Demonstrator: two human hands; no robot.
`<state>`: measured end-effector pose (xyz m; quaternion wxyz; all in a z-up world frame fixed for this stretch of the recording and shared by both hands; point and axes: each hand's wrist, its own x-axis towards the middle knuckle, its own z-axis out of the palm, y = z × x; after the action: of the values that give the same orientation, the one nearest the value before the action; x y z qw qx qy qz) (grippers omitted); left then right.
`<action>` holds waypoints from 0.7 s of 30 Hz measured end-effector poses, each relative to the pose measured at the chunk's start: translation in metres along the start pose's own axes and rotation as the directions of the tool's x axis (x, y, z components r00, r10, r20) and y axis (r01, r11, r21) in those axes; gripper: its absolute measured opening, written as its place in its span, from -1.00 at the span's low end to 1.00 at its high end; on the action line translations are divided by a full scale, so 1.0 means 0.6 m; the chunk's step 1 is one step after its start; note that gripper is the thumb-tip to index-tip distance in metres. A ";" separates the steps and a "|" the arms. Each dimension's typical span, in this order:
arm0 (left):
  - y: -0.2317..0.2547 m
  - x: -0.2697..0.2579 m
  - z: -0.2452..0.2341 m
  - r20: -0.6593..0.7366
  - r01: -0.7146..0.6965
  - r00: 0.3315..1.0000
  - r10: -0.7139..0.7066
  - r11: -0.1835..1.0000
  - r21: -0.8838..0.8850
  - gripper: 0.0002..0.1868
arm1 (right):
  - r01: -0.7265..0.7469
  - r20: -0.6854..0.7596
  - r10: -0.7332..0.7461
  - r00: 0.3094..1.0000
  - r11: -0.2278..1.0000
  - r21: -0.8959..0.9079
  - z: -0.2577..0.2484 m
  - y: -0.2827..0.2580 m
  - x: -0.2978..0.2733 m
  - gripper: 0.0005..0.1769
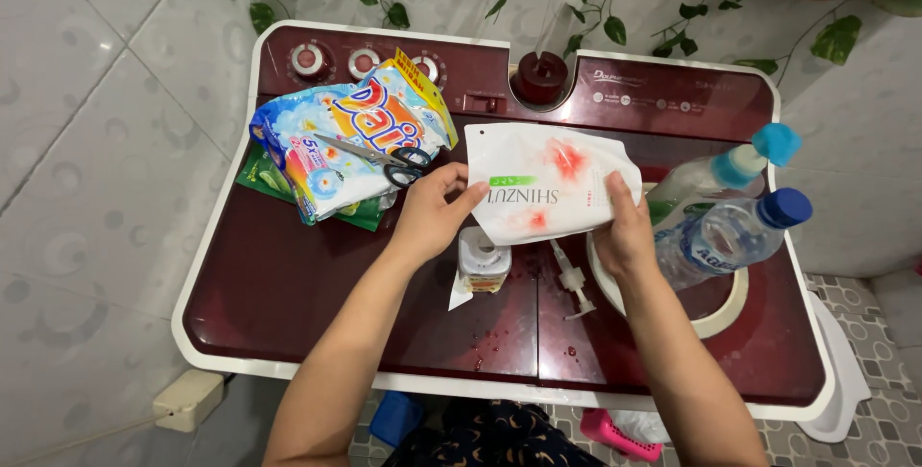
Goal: Refilling a pump bottle with body wash from a refill pouch using scissors.
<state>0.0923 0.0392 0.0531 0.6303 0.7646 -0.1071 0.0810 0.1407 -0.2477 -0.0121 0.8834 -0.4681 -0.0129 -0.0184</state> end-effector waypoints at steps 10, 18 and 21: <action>-0.017 -0.005 0.002 0.019 -0.004 1.000 0.007 0.989 -0.151 -0.79 | 0.096 0.010 -0.095 0.995 0.994 -0.049 0.018 -0.028 -0.012 -0.51; 0.002 -0.006 0.002 0.005 0.009 1.000 -0.009 0.989 -0.149 -0.79 | 0.162 0.050 -0.159 0.986 0.985 -0.053 0.031 -0.046 -0.016 -0.52; 0.006 -0.006 0.002 -0.007 -0.002 1.000 0.001 0.989 -0.149 -0.79 | 0.189 0.052 -0.186 0.981 0.980 -0.059 0.028 -0.043 -0.012 -0.51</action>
<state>0.0880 0.0377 0.0554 0.6861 0.7149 -0.1113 0.0758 0.1320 -0.2478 0.0183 0.8619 -0.4929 -0.0768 -0.0910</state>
